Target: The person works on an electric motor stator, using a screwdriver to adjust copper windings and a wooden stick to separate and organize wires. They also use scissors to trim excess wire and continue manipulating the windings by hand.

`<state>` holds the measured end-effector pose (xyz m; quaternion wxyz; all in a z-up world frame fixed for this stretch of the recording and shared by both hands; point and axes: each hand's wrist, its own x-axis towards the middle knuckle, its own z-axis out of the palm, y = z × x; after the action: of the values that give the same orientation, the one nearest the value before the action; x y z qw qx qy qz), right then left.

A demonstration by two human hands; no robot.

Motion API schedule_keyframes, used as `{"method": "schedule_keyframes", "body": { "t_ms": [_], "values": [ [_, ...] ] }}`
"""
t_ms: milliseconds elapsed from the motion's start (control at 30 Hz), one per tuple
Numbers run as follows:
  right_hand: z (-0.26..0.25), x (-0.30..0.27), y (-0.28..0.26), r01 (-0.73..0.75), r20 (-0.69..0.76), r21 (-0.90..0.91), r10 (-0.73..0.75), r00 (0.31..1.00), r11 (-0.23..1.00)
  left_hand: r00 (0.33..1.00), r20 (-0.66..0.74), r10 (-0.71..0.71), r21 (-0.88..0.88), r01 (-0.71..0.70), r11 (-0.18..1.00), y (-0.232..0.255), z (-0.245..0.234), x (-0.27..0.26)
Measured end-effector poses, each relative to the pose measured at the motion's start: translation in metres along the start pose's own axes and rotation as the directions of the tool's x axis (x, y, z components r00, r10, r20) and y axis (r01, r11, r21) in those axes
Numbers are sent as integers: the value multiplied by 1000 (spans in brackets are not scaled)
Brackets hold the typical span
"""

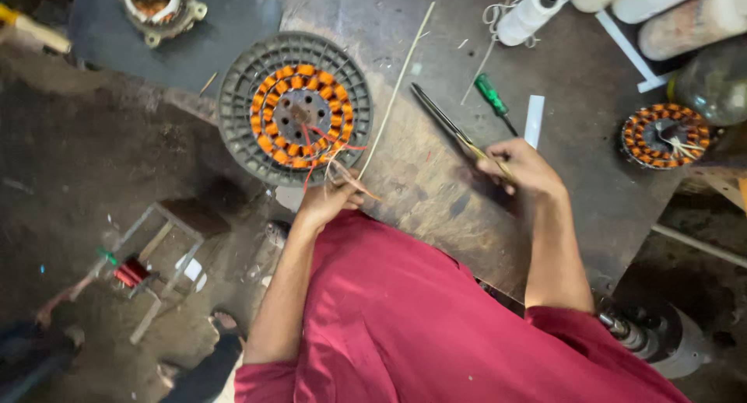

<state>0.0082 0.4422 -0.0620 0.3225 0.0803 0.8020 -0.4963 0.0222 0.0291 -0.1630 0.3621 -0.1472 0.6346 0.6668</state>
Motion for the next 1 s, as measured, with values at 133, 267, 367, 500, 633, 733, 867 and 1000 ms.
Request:
{"method": "schedule_keyframes", "body": {
  "t_ms": [133, 267, 367, 500, 633, 733, 867, 1000],
  "values": [
    [0, -18, 24, -100, 275, 156, 54, 960, 983, 995, 99, 35, -140, -21, 990, -1, -10, -9],
    [29, -11, 30, 53, 461, -4, -45, 887, 999, 982, 190, 3, -104, 17, 994, 11, -7, -16],
    [70, -1, 24, 151, 438, 54, -159, 885, 987, 986, 168, -1, -142, 25, 990, 20, -1, -22],
    [94, -1, 6, 102, 468, 144, -158, 870, 984, 980, 198, 4, -177, 32, 984, 28, -2, -30],
    [99, -12, -7, 88, 444, 175, -158, 882, 981, 978, 208, -18, -235, 68, 970, 32, 0, -35],
    [98, -15, -12, 95, 429, 205, -176, 886, 974, 980, 195, -26, -223, 70, 972, 38, 3, -37],
    [97, -16, -18, 57, 451, 203, -145, 881, 977, 978, 208, -18, -197, 60, 979, 43, 7, -37],
    [96, -17, -26, 24, 435, 122, -75, 897, 992, 976, 216, -23, -172, 61, 983, 40, 9, -30]
  ]
}}
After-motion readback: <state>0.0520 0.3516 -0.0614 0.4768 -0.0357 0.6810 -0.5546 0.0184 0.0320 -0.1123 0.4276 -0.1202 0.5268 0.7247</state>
